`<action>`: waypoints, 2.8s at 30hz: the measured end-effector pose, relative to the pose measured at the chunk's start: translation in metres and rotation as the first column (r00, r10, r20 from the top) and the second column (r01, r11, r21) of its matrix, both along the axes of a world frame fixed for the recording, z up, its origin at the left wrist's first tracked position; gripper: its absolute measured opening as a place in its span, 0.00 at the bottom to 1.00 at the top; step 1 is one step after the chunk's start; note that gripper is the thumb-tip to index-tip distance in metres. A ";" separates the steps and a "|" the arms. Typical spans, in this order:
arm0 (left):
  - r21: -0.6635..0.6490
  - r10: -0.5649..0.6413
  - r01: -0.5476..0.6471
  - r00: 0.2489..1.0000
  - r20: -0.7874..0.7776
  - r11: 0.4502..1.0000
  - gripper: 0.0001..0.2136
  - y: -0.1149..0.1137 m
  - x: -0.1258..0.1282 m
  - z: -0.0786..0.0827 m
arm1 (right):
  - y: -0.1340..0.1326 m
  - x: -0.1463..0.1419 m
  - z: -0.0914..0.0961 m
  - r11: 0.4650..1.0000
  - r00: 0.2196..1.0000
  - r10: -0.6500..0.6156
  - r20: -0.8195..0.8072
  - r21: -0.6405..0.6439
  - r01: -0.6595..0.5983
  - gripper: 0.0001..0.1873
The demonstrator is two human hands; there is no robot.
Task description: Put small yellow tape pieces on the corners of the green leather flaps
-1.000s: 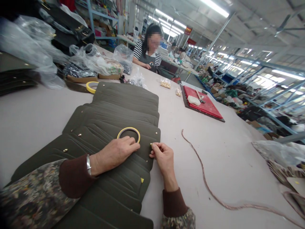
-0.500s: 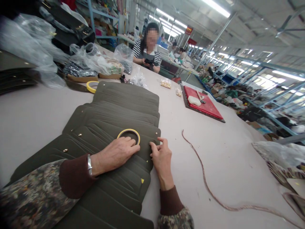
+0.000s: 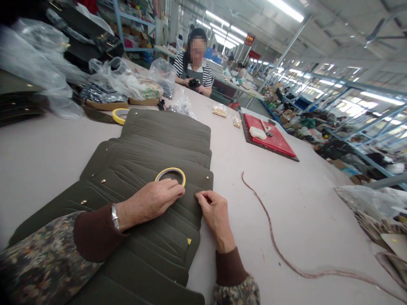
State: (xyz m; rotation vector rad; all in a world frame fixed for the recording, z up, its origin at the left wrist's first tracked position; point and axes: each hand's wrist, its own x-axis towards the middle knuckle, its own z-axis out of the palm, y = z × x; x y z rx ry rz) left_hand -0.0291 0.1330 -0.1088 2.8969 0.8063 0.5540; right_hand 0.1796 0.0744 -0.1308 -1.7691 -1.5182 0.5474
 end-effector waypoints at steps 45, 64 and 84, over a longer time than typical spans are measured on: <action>0.099 -0.099 0.077 0.967 0.235 0.992 0.12 -0.028 0.010 0.007 | -0.013 -0.024 0.014 0.975 0.852 -0.161 -0.498 0.052 0.214 0.11; 0.010 0.162 -0.162 0.983 -0.088 0.987 0.05 0.017 -0.016 0.007 | 0.042 -0.025 -0.041 0.880 0.631 -0.255 -0.732 0.095 0.465 0.30; -0.152 0.080 -0.085 0.996 -0.038 0.985 0.03 0.012 -0.021 0.000 | -0.009 0.003 -0.005 0.999 0.956 0.045 -0.291 0.004 -0.045 0.14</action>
